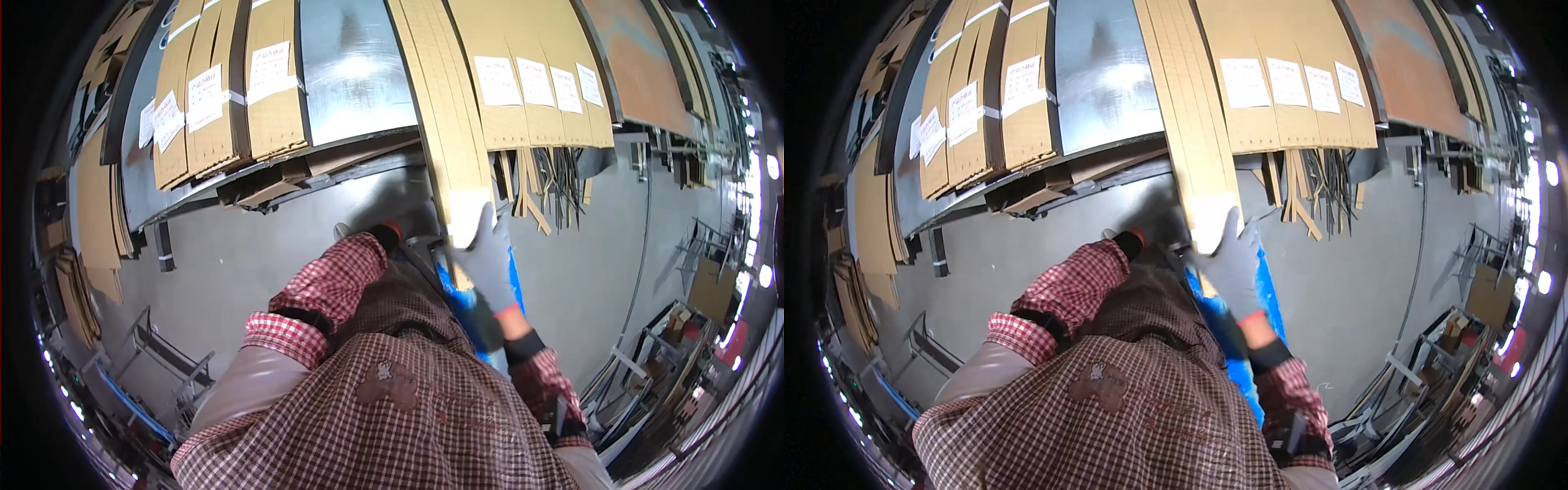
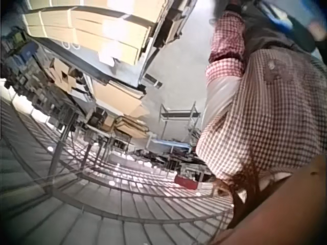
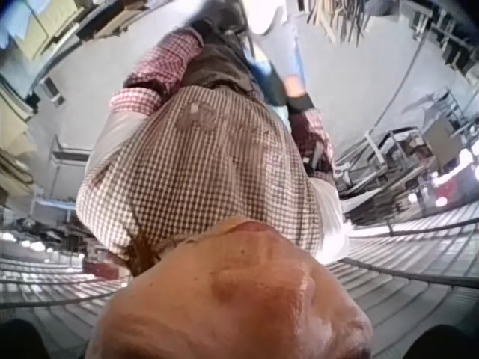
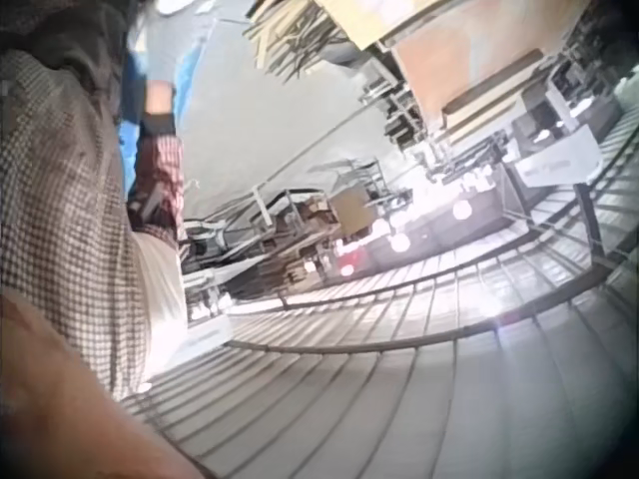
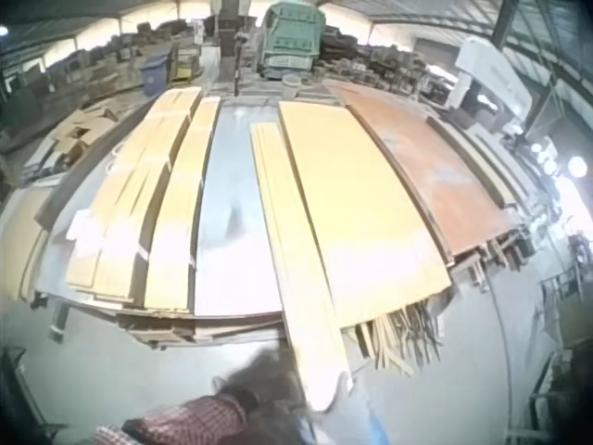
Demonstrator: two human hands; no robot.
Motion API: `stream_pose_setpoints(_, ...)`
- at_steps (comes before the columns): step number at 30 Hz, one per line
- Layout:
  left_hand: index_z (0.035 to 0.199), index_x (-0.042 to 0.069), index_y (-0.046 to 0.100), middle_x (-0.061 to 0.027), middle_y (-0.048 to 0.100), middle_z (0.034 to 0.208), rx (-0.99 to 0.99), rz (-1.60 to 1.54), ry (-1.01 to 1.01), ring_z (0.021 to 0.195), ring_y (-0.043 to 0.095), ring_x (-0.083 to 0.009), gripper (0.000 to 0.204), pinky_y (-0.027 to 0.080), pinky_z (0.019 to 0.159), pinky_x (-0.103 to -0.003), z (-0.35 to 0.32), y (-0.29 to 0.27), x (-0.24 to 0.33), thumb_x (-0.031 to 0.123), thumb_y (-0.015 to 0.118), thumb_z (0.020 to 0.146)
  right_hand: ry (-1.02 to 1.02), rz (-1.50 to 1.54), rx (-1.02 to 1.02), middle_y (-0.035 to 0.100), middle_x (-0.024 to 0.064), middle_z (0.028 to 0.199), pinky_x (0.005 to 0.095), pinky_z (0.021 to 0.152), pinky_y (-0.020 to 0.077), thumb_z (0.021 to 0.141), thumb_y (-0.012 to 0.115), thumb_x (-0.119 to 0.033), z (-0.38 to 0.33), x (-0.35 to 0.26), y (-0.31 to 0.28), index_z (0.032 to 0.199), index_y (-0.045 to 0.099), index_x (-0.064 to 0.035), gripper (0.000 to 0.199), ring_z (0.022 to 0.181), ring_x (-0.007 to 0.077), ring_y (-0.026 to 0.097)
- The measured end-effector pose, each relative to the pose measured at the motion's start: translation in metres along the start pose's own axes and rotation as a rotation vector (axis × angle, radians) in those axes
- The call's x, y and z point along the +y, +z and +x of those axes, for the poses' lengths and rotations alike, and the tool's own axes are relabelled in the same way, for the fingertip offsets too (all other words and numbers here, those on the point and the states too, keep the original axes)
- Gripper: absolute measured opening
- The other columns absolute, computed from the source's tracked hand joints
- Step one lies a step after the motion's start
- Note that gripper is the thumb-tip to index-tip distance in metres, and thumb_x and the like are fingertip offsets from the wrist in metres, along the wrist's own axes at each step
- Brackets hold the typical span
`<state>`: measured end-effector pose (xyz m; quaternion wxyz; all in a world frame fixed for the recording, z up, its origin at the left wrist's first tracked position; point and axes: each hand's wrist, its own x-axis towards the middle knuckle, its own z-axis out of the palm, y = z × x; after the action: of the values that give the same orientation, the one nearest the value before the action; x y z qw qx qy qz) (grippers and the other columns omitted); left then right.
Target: The person is taping long cardboard boxes shut and then moving a metal frame onto a trolley in a factory setting.
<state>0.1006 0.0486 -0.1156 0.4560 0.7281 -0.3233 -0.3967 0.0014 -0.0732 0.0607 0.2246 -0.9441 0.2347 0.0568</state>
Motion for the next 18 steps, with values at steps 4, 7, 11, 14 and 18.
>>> stream_pose_setpoints(4, 0.114, 0.005, 0.061, -0.0036, 0.064, 0.095, 0.144, -0.018, 0.324, 0.086, 0.062, -0.0187, 0.031, 0.051, 0.087, -0.032, -0.069, -0.032, 0.006, 0.028, 0.047, 0.099, -0.037, -0.281, 0.094, 0.031, 0.0361, 0.14, 0.0549, 0.103, 0.0319, 0.065, 0.076, -0.054, -0.009, 0.026, 0.033, 0.143, 0.028, 0.002, 0.108, 0.127, 0.0524, 0.033)
stream_pose_setpoints(7, 0.11, 0.003, 0.063, -0.0062, 0.067, 0.098, 0.152, 0.382, 0.741, 0.091, 0.063, -0.0186, 0.032, 0.051, 0.085, -0.032, -0.055, -0.021, 0.022, 0.029, 0.055, 0.095, -0.132, -0.337, 0.184, 0.034, 0.0355, 0.137, 0.0526, 0.101, 0.0343, 0.067, 0.075, -0.051, -0.012, 0.029, 0.045, 0.142, 0.031, 0.003, 0.102, 0.125, 0.0511, 0.037)
stream_pose_setpoints(11, 0.112, 0.015, 0.065, -0.0112, 0.067, 0.087, 0.183, 0.025, 0.178, 0.083, 0.066, -0.0313, 0.037, 0.05, 0.074, -0.041, 0.003, 0.023, 0.107, 0.027, 0.065, 0.078, 0.038, 0.644, -0.214, 0.057, 0.0155, 0.124, 0.0332, 0.1, 0.0409, 0.076, 0.076, -0.014, -0.007, 0.052, 0.014, 0.131, 0.047, 0.0031, 0.065, 0.118, 0.0238, 0.052)
stream_pose_setpoints(14, 0.091, 0.017, 0.066, -0.0091, 0.066, 0.073, 0.111, 0.397, 0.179, 0.074, 0.066, -0.0314, 0.018, 0.048, 0.064, -0.044, -0.002, 0.027, 0.125, 0.028, 0.065, 0.076, 0.148, 0.915, -0.059, 0.061, 0.0145, 0.106, 0.0345, 0.084, 0.0473, 0.079, 0.07, -0.012, -0.017, 0.119, -0.021, 0.118, 0.053, 0.0021, 0.045, 0.1, 0.0212, 0.059)
stream_pose_setpoints(18, 0.093, 0.012, 0.065, -0.0142, 0.067, 0.077, 0.146, 0.447, 0.249, 0.068, 0.065, -0.0341, 0.023, 0.049, 0.062, -0.047, -0.008, 0.031, 0.11, 0.028, 0.062, 0.077, -0.058, 0.295, -0.541, 0.063, 0.0183, 0.085, 0.0413, 0.065, 0.0494, 0.084, 0.063, -0.016, 0.001, 0.032, -0.043, 0.102, 0.054, -0.0042, 0.023, 0.08, 0.0267, 0.066)
